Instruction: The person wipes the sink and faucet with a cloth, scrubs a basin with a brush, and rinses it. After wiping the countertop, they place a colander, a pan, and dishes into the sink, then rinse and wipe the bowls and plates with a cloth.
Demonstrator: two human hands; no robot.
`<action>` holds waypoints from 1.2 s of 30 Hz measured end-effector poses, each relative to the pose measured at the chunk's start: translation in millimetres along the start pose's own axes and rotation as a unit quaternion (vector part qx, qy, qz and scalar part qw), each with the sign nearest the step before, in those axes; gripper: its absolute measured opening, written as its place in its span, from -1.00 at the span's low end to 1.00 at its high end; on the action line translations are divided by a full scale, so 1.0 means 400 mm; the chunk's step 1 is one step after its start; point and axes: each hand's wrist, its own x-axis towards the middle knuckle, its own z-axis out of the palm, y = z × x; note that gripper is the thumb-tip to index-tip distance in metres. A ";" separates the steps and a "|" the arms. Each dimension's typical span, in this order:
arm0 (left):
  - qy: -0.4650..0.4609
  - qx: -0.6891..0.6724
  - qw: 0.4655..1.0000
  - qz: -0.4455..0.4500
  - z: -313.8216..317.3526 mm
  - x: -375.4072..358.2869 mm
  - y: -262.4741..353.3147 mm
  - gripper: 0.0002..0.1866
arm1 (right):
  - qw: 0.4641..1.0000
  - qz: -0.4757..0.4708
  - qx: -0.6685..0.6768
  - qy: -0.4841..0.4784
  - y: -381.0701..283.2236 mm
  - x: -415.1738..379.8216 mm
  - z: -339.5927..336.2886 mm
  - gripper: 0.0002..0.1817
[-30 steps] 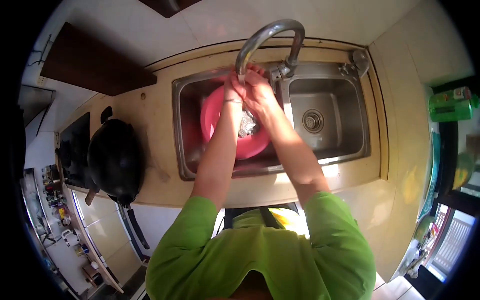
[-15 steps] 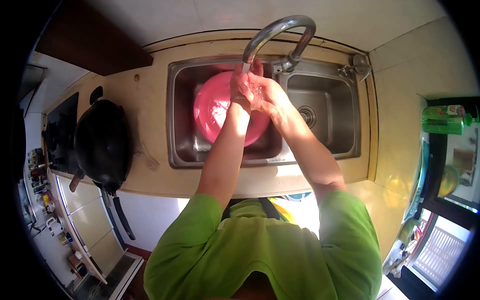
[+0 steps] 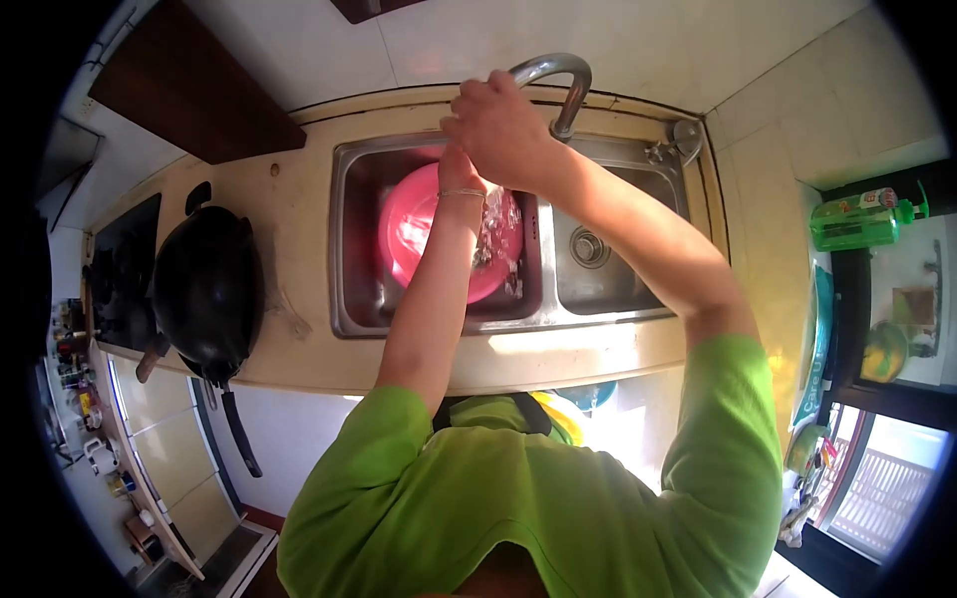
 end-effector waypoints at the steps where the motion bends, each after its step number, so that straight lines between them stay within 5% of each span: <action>1: -0.028 -0.018 0.999 0.037 -0.006 0.009 -0.003 -0.69 | 1.000 0.001 0.001 0.002 0.010 0.001 0.012 -0.76; 4: -0.032 -0.038 0.997 0.054 -0.039 0.039 0.005 -0.75 | 0.987 -0.101 -0.109 -0.064 0.067 0.013 0.045 -0.73; 6: -0.127 0.051 0.987 0.081 -0.055 0.033 0.006 -0.74 | 0.991 -0.049 -0.103 -0.066 0.141 0.007 0.024 -0.69; 9: -0.076 0.038 0.993 0.077 -0.043 0.015 0.010 -0.74 | 0.996 0.058 0.039 0.057 0.278 -0.067 0.045 -0.71; 11: -0.070 0.026 0.996 0.043 -0.056 0.017 0.011 -0.75 | 0.898 0.277 0.326 0.106 0.310 -0.133 0.135 -0.77; 12: -0.067 0.027 0.996 0.047 -0.061 0.021 0.017 -0.75 | 0.896 0.275 0.331 0.107 0.306 -0.153 0.191 -0.77; 14: -0.094 0.073 0.993 0.004 -0.082 0.019 0.022 -0.79 | 0.738 0.421 0.490 0.194 0.275 -0.210 0.316 -0.79; 17: -0.019 0.082 0.994 0.076 -0.061 0.010 0.011 -0.80 | 0.692 0.444 0.460 0.335 0.175 -0.213 0.433 -0.80; 21: 0.032 0.146 0.987 0.059 -0.110 0.040 0.024 -0.82 | 0.678 0.452 0.485 0.317 0.196 -0.193 0.403 -0.75; 23: 0.079 0.190 0.974 0.098 -0.103 0.033 0.011 -0.82 | 0.722 0.416 0.428 0.350 0.215 -0.161 0.295 -0.72; 26: 0.067 0.208 0.974 0.062 -0.107 0.070 0.019 -0.79 | 0.849 0.273 0.133 0.433 0.216 -0.134 0.149 -0.68; 28: 0.097 0.231 0.966 0.057 -0.094 0.078 0.020 -0.81 | 0.797 0.343 0.244 0.433 0.113 -0.190 0.133 -0.74; 29: 0.126 0.252 0.958 0.057 -0.085 0.081 0.022 -0.82 | 0.736 0.437 0.351 0.380 0.048 -0.223 0.183 -0.73; 31: 0.134 0.290 0.946 0.061 -0.072 0.081 0.023 -0.82 | 0.832 0.456 0.258 0.182 -0.044 -0.259 0.291 -0.56; 32: 0.150 0.328 0.931 0.062 -0.080 0.076 0.022 -0.82 | 0.828 0.474 0.279 0.109 -0.076 -0.264 0.335 -0.54; 36: 0.086 0.403 0.907 0.087 -0.111 0.060 0.044 -0.79 | 0.879 0.402 0.207 0.149 -0.075 -0.259 0.388 -0.71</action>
